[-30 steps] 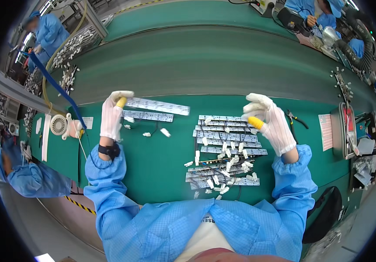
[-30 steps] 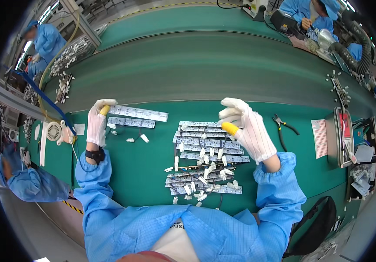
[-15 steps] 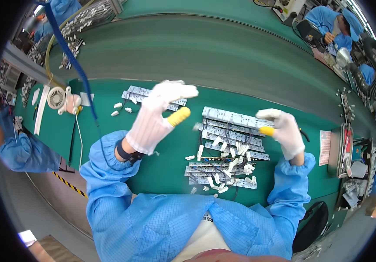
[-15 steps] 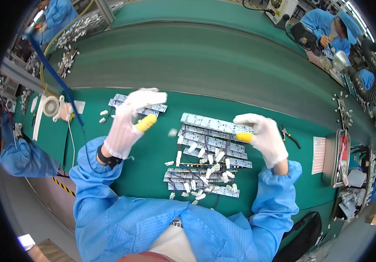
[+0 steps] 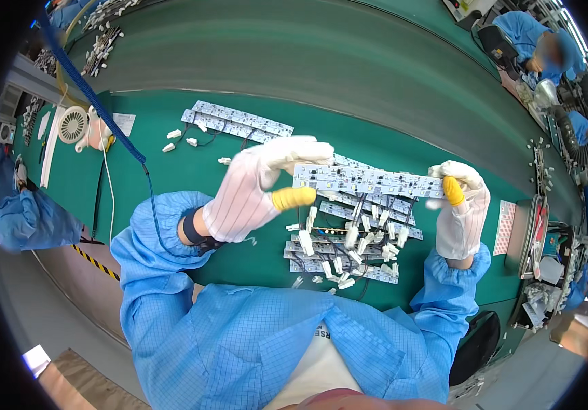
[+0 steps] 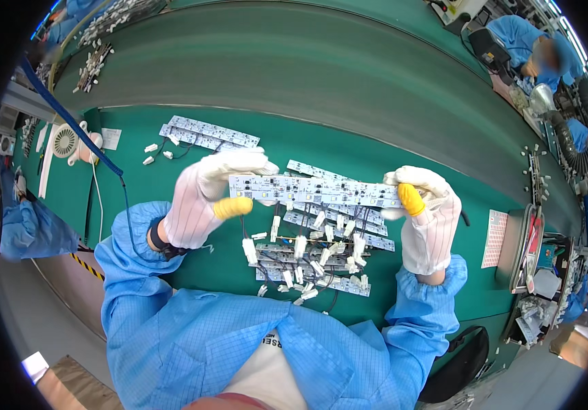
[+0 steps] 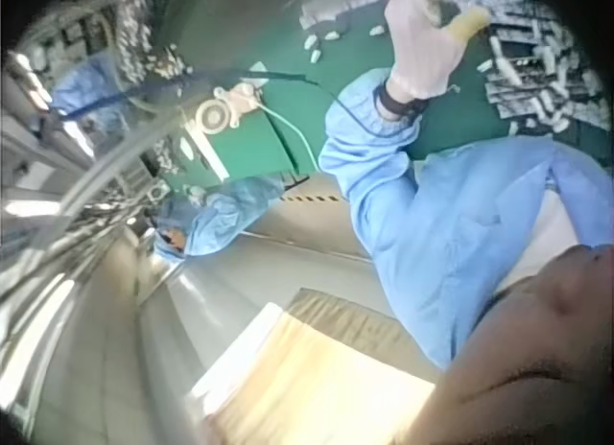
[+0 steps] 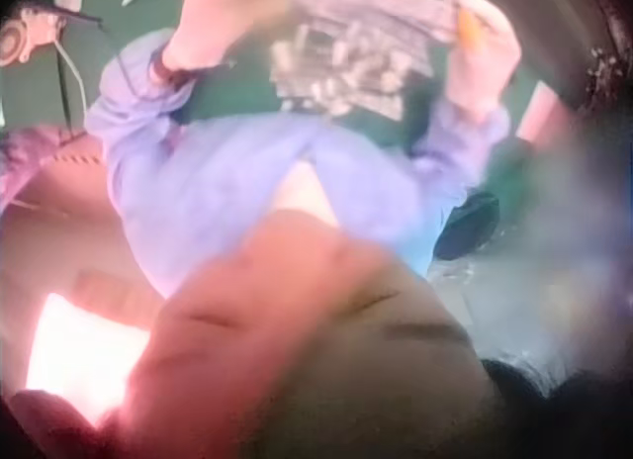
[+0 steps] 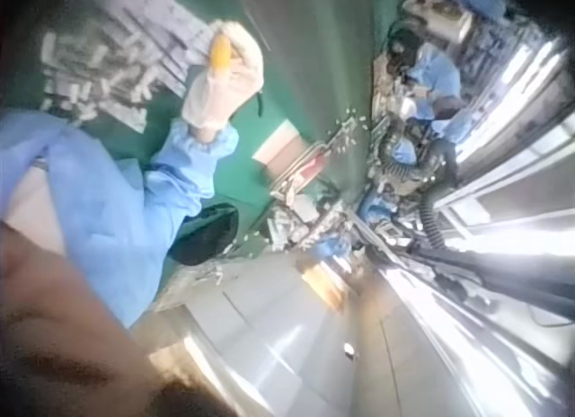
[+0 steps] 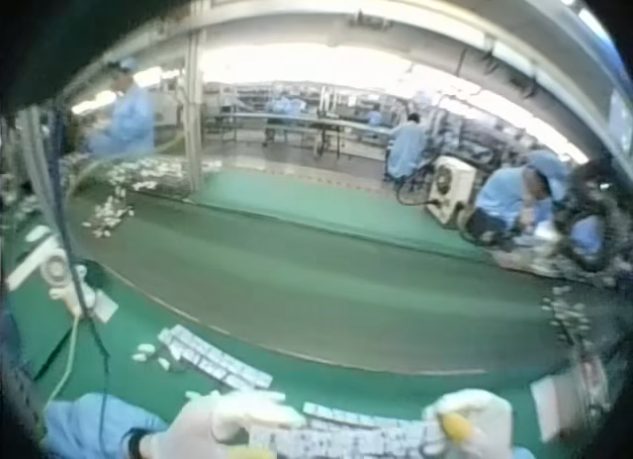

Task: Manual inspection of printed circuit board (PCB) strips at a production workbench.

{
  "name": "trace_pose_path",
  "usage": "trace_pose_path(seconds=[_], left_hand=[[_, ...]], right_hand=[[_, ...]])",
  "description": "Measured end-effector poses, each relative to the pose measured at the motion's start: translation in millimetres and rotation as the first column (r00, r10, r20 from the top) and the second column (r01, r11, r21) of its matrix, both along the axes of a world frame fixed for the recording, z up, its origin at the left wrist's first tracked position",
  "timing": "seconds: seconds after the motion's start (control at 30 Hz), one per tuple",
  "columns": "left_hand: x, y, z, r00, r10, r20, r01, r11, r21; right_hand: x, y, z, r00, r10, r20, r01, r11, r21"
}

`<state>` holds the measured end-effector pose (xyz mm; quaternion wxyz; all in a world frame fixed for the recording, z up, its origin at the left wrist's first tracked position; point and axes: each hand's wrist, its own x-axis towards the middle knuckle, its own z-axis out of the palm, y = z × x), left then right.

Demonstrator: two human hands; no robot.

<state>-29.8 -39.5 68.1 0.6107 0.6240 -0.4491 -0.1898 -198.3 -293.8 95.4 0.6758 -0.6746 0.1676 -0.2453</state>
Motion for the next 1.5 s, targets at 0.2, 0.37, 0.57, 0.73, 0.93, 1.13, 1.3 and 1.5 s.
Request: trace_pose_path(seconds=[0.2,0.37,0.57,0.73,0.93,1.13,1.3,1.5], left_hand=[[12.2,7.0,4.6,0.931,0.063,0.361,-0.091,0.994,0.06],[11.8,3.3,8.6,0.858,0.135,0.496,-0.143,0.989,-0.022],[13.9,10.0,0.5,0.998,-0.04,0.056,0.041,0.999,-0.015],[-3.2,-9.3,4.2,0.911,-0.305,-0.278,0.239,0.939,-0.248],[2.6,-8.9,-5.8,0.961,-0.229,-0.154,0.185,0.948,-0.259],[1.5,-6.2,0.7,0.954,-0.219,-0.204,0.182,0.965,-0.188],[-1.5,-10.0,5.4,0.906,-0.221,-0.361,0.151,0.966,-0.212],[9.3,2.2,8.0,0.972,-0.046,-0.229,0.008,0.987,-0.163]], right_hand=[[-3.6,-3.7,3.2,0.986,0.167,0.026,-0.168,0.982,0.087],[-3.1,3.3,14.1,0.993,0.087,-0.075,-0.085,0.996,0.028],[-2.1,5.7,14.9,0.986,0.048,-0.16,-0.035,0.996,0.083],[1.6,21.7,2.1,0.974,0.209,-0.087,-0.194,0.968,0.159],[2.4,25.3,1.9,0.975,0.215,-0.054,-0.212,0.976,0.052],[1.6,28.2,6.4,0.978,0.203,-0.047,-0.197,0.974,0.116],[2.9,23.8,6.5,0.982,0.175,-0.064,-0.17,0.982,0.078],[4.3,14.3,15.2,0.999,0.043,0.033,-0.043,0.999,0.013]])
